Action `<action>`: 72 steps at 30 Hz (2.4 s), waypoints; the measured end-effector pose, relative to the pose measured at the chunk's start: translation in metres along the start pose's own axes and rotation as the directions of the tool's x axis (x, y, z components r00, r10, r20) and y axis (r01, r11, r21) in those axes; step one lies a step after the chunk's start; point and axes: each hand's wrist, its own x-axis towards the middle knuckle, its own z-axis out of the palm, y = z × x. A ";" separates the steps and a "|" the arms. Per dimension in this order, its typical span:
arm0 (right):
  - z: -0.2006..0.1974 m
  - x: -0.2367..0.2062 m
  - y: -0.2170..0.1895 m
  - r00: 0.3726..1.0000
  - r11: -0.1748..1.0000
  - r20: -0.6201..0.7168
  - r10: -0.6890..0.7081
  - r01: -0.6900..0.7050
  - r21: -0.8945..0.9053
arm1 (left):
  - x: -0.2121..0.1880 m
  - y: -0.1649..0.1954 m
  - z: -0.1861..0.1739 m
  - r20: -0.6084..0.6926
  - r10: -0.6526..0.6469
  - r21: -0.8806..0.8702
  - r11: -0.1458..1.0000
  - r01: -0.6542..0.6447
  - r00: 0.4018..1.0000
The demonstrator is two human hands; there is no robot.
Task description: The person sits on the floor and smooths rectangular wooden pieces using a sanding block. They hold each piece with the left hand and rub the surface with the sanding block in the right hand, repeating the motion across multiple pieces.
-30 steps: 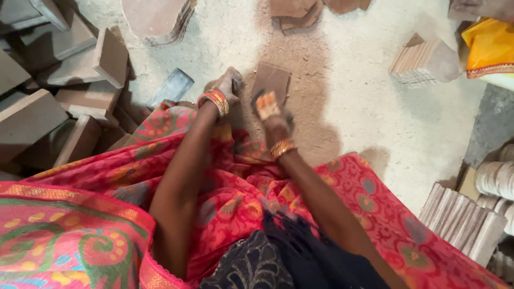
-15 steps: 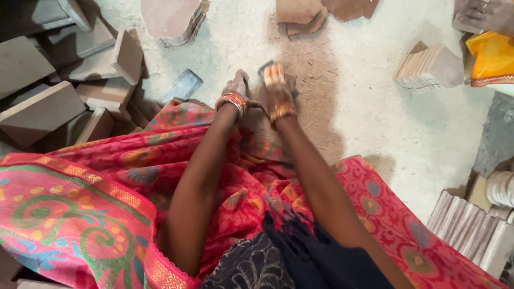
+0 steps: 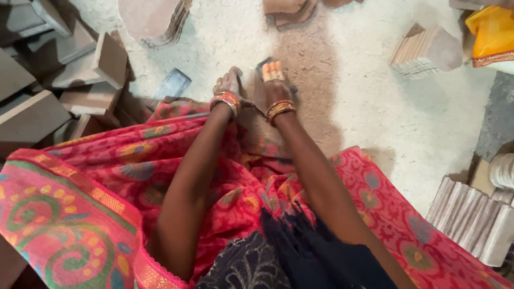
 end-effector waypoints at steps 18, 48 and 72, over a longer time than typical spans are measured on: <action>0.011 -0.018 0.018 0.635 0.965 0.745 0.205 -0.258 -0.045 | -0.012 0.019 -0.017 0.080 -0.116 0.013 0.993 0.115 0.990; -0.003 -0.074 -0.019 0.926 0.951 -0.312 -0.214 0.270 0.149 | 0.022 -0.021 0.007 -0.042 0.198 -0.444 0.874 -0.196 0.979; 0.020 -0.024 0.013 0.782 0.973 0.623 0.032 -0.166 0.159 | -0.013 0.013 0.000 -0.009 -0.065 -0.072 0.995 0.064 0.998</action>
